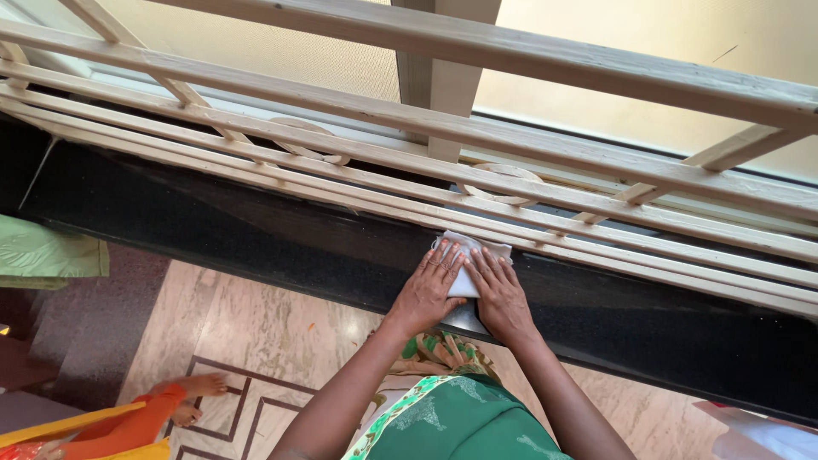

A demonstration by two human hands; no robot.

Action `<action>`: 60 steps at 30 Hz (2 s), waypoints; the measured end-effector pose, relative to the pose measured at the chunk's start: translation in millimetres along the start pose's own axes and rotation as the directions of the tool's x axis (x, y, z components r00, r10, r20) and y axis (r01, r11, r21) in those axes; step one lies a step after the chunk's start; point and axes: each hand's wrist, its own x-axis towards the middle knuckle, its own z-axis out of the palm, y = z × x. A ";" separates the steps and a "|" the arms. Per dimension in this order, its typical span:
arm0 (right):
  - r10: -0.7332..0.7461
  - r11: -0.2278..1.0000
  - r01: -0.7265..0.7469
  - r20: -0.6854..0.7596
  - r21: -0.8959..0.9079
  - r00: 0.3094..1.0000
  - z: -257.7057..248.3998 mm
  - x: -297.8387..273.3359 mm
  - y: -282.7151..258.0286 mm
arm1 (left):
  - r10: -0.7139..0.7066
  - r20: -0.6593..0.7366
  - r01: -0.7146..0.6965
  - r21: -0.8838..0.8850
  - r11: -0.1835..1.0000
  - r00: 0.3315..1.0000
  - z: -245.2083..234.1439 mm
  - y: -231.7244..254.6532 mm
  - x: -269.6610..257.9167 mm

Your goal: The person is cleaning a black granite window sill and a metal safety grill with a white cloth. They wipe the flat surface of the sill and then clean the individual bars and curves of the grill.

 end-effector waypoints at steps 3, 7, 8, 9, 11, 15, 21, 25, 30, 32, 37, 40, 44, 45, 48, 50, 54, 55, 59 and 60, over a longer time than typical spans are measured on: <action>-0.021 1.000 0.021 0.013 0.014 1.000 -3.7 -13.1 0.5 | 0.021 -0.001 -0.021 0.014 1.000 1.000 2.8 9.5 -6.5; -0.070 0.995 0.070 0.011 0.066 0.997 -1.3 -22.1 -7.5 | 0.015 0.016 -0.016 0.055 0.998 1.000 -1.4 13.0 -22.4; -0.085 0.995 0.084 0.012 0.058 0.996 1.0 -23.1 -11.6 | 0.010 0.019 -0.011 0.059 0.998 1.000 -3.3 13.0 -25.9; -0.099 0.994 0.098 0.012 0.051 0.995 3.1 -23.6 -15.2 | -0.008 0.033 0.007 0.055 0.998 0.999 -5.8 12.9 -30.4; -0.136 0.989 0.135 0.011 0.066 0.991 6.1 -25.1 -20.2 | -0.044 0.064 0.042 0.045 0.998 0.997 -10.4 13.6 -40.8; -0.226 0.967 0.223 0.009 0.125 0.974 6.3 -33.4 -23.8 | -0.063 0.020 0.060 0.100 0.993 0.998 -5.5 22.2 -58.4; -0.259 0.962 0.252 0.059 0.105 0.964 -6.2 -62.2 -5.6 | -0.047 0.021 0.043 0.180 0.983 0.999 16.6 47.9 -65.4; -0.178 0.984 0.174 0.092 0.049 0.980 -12.4 -78.1 13.8 | -0.014 0.072 0.007 0.092 0.996 0.997 28.0 65.6 -45.1; -0.094 0.994 0.091 0.062 0.056 0.994 -20.2 -72.8 43.6 | 0.000 0.087 -0.004 0.040 0.999 0.996 44.4 65.3 -2.5; -0.071 0.997 0.069 0.055 0.037 0.996 -19.4 -60.6 50.1 | -0.001 0.065 -0.003 0.056 0.998 0.998 47.5 58.5 14.5; -0.088 0.995 0.086 0.036 0.047 0.995 -13.5 -43.7 50.2 | -0.021 0.032 0.018 0.093 0.995 0.999 34.8 48.3 16.3; -0.125 0.990 0.121 0.055 0.074 0.991 -13.5 -50.3 50.3 | -0.049 0.032 0.047 0.067 0.997 0.998 31.9 56.9 5.1; -0.140 0.989 0.133 0.103 0.066 0.985 -15.8 -73.8 54.5 | -0.027 -0.008 0.028 0.075 0.997 1.000 44.0 78.3 -5.2; -0.140 0.989 0.134 0.111 0.056 0.984 -16.5 -77.9 58.6 | -0.015 -0.003 0.015 0.074 0.997 1.000 48.7 81.6 -2.5; -0.086 0.994 0.076 0.134 0.077 0.987 -21.5 -86.6 78.8 | 0.011 0.010 -0.012 0.073 0.997 1.000 65.6 93.2 11.7; -0.077 0.996 0.073 0.095 0.040 0.992 -26.2 -85.4 94.0 | 0.024 0.015 -0.025 0.075 0.997 1.000 73.5 96.0 28.5; -0.022 0.999 0.020 0.061 0.032 0.998 -44.4 -85.7 116.3 | 0.036 0.039 -0.039 0.080 0.996 0.999 82.5 104.7 57.3; -0.015 0.999 0.013 0.036 0.038 0.999 -48.7 -88.5 118.5 | 0.049 0.036 -0.052 0.078 0.996 0.998 84.4 108.1 62.2; 0.028 0.998 -0.027 -0.026 0.052 0.999 -59.3 -106.4 128.1 | 0.095 0.052 -0.097 0.047 0.994 0.994 92.8 125.7 74.1; 0.040 0.998 -0.038 -0.035 0.053 0.999 -60.1 -111.6 129.4 | 0.106 0.067 -0.109 0.043 0.993 0.992 94.2 130.5 75.4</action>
